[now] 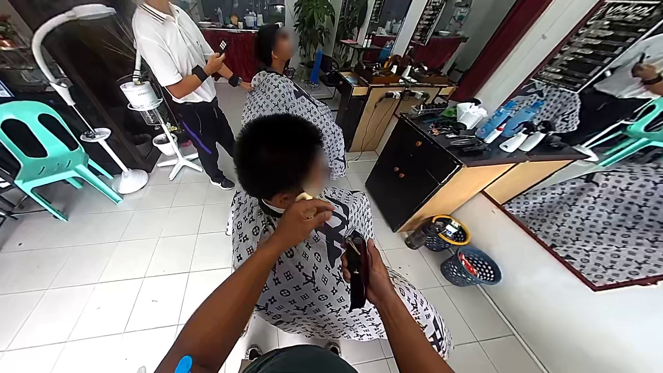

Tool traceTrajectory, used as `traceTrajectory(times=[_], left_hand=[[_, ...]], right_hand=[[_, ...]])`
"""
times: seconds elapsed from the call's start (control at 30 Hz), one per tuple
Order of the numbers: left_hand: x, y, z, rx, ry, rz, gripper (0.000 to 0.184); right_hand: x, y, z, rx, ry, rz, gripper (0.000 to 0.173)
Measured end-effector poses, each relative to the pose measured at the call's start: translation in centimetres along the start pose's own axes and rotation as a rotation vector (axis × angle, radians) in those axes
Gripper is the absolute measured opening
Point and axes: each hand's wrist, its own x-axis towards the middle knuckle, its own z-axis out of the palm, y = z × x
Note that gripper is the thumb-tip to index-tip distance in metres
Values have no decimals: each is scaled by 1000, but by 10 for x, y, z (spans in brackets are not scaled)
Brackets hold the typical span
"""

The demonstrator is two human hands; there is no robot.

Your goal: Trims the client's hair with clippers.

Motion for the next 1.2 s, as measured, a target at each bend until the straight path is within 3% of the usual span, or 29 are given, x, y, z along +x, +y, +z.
traceTrajectory(times=[0.07,0.13,0.2,0.3,0.4,0.73,1.2], left_hand=[[-1,-3,1,-189,79,-62,19],[-10,-1,0,-256,-20,-208,23],[-29,1,1,102,22,-87,27],[-44,-15,-10,531,425,276,18],[-34,-21,-34,623,614,248,17],[-20,-30,-47,500,629,86,14],[-19,-34,-49,495,647,81,14]], right_hand=[[7,-5,6,-21,1,-23,74],[15,-13,13,-73,-2,-64,58],[28,-28,22,-178,-3,-77,49],[47,-46,44,-283,11,-63,36],[64,-54,65,-379,21,-42,29],[83,-54,90,-696,11,-45,43],[84,-54,90,-674,-7,-159,41]])
